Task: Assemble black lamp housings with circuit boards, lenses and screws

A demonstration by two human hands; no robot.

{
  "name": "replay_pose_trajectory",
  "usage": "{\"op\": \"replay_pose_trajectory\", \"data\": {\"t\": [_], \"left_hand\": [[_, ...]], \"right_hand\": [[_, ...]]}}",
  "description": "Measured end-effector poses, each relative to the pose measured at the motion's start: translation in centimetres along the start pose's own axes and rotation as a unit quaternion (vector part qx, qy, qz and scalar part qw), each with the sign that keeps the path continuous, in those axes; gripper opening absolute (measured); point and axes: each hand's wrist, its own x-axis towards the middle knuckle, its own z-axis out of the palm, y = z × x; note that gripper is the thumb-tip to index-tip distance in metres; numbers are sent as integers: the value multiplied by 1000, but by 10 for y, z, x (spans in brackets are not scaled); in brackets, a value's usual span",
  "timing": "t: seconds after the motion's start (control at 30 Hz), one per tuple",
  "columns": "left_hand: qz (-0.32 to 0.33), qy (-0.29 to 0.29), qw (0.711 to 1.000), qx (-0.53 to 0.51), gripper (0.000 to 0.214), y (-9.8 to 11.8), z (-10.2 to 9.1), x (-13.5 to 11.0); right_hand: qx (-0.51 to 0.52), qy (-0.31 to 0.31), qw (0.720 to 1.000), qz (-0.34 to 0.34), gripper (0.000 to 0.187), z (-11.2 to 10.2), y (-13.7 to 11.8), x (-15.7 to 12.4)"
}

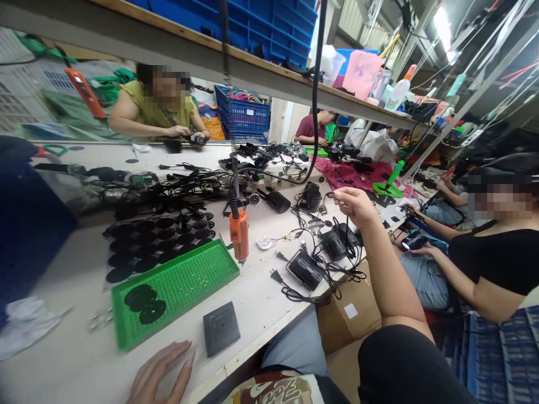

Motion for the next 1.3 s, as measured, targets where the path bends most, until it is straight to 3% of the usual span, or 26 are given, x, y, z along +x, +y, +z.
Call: {"op": "replay_pose_trajectory", "data": {"t": [0.13, 0.23, 0.4, 0.53, 0.6, 0.7, 0.77, 0.83, 0.93, 1.03, 1.17, 1.23, 1.3], "left_hand": [[-36, -12, 999, -6, 16, 13, -5, 2], [-85, -12, 995, -42, 15, 21, -8, 4], [-138, -40, 989, -40, 18, 26, -9, 0], [-167, -42, 984, -49, 17, 30, -10, -1], [-182, -46, 981, -54, 17, 32, -11, 0], [-201, -52, 977, -57, 17, 34, -11, 2], [-208, -56, 975, -58, 17, 35, -12, 3], [-210, -60, 974, -59, 17, 35, -12, 3], [-209, -64, 974, -57, 18, 34, -13, 3], [-207, -64, 975, -51, 17, 33, -14, 3], [-202, -63, 977, -40, 16, 32, -13, 3], [-199, -62, 978, -33, 16, 32, -14, 4], [-196, -58, 979, -25, 16, 32, -15, 5]], "right_hand": [[-30, -53, 998, 25, 39, 20, -21, -23], [-115, -141, 983, 29, 38, 42, -17, -32], [-210, -249, 942, 75, 40, 90, 22, -44], [-219, -292, 926, 99, 37, 103, 57, -56], [-247, -360, 892, 118, 32, 97, 72, -62], [-363, -469, 797, 117, 16, 88, 92, -76], [-446, -497, 738, 90, 12, 87, 105, -88], [-492, -493, 714, 68, 12, 90, 116, -100], [-510, -474, 716, 52, 7, 99, 127, -103], [-528, -435, 729, 25, 13, 110, 134, -78], [-574, -326, 750, -30, 46, 134, 151, -19], [-585, -316, 746, -49, 72, 150, 164, 7], [-585, -339, 735, -56, 85, 163, 174, 24]]}}
